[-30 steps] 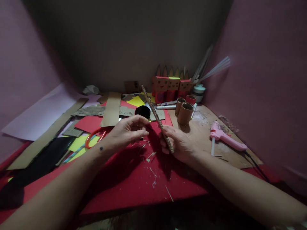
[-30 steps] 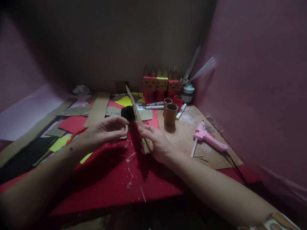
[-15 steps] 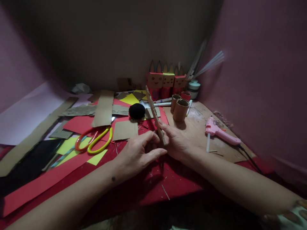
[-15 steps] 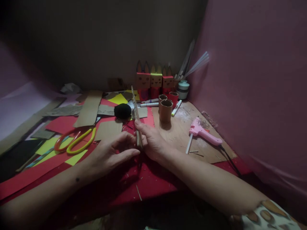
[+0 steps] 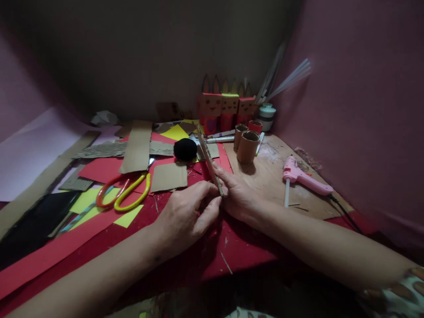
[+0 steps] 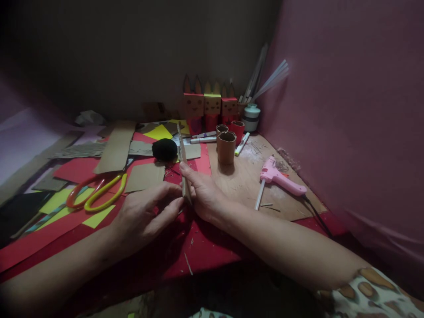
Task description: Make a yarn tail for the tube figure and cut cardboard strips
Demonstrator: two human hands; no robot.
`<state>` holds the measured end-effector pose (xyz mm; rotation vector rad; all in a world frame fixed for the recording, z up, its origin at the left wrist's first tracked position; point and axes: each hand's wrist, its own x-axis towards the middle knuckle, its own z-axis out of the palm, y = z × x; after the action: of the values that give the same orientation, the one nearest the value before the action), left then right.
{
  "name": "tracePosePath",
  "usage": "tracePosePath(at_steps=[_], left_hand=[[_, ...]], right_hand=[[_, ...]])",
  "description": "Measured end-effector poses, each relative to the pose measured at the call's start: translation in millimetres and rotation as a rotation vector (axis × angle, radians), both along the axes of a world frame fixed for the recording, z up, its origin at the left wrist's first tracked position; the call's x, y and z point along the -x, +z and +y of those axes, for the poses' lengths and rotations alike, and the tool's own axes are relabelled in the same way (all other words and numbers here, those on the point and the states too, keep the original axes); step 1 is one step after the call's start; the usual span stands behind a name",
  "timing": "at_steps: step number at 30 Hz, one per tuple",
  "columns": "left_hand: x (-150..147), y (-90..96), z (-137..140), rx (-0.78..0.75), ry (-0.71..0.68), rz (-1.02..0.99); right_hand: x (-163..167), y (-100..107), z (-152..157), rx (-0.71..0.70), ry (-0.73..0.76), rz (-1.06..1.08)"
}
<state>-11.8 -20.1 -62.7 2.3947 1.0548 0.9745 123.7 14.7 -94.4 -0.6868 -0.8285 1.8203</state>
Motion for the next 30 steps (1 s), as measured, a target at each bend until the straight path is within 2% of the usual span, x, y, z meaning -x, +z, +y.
tracePosePath(at_steps=[2, 5, 7, 10, 13, 16, 19, 22, 24, 28, 30], left_hand=[[-0.4, 2.3, -0.5, 0.111, -0.010, -0.042], [-0.7, 5.8, 2.0, 0.458, 0.019, -0.189], [0.8, 6.4, 7.0, 0.657, 0.064, -0.295], [6.5, 5.0, 17.9, 0.795, 0.021, -0.441], [13.1, 4.7, 27.0, 0.909, -0.118, -0.556], [15.7, 4.3, 31.9, 1.011, -0.165, -0.643], [14.9, -0.8, 34.9, 1.066, -0.174, -0.674], [12.4, -7.8, 36.2, 1.115, -0.220, -0.668], [9.8, -9.4, 34.6, 1.111, -0.188, -0.610], [5.4, -2.6, 26.8, 0.915, 0.064, -0.399], [5.3, 2.3, 23.3, 0.803, 0.108, -0.354]], right_hand=[[-0.2, 1.5, -0.7, -0.022, -0.005, 0.004], [-2.7, 3.0, 0.1, -0.076, -0.021, -0.022], [-5.8, 5.1, 1.2, -0.134, -0.098, -0.038], [-11.0, 11.7, 0.8, -0.177, -0.132, 0.008], [-14.5, 19.7, -3.5, -0.203, -0.029, 0.093], [-15.4, 24.1, -8.3, -0.279, 0.073, 0.139], [-14.9, 24.1, -9.6, -0.308, 0.115, 0.138], [-14.7, 22.4, -7.7, -0.277, 0.092, 0.145], [-15.0, 21.1, -5.8, -0.249, 0.059, 0.150], [-16.2, 16.7, -2.2, -0.203, -0.024, 0.150], [-16.4, 13.8, -1.1, -0.180, -0.037, 0.127]])
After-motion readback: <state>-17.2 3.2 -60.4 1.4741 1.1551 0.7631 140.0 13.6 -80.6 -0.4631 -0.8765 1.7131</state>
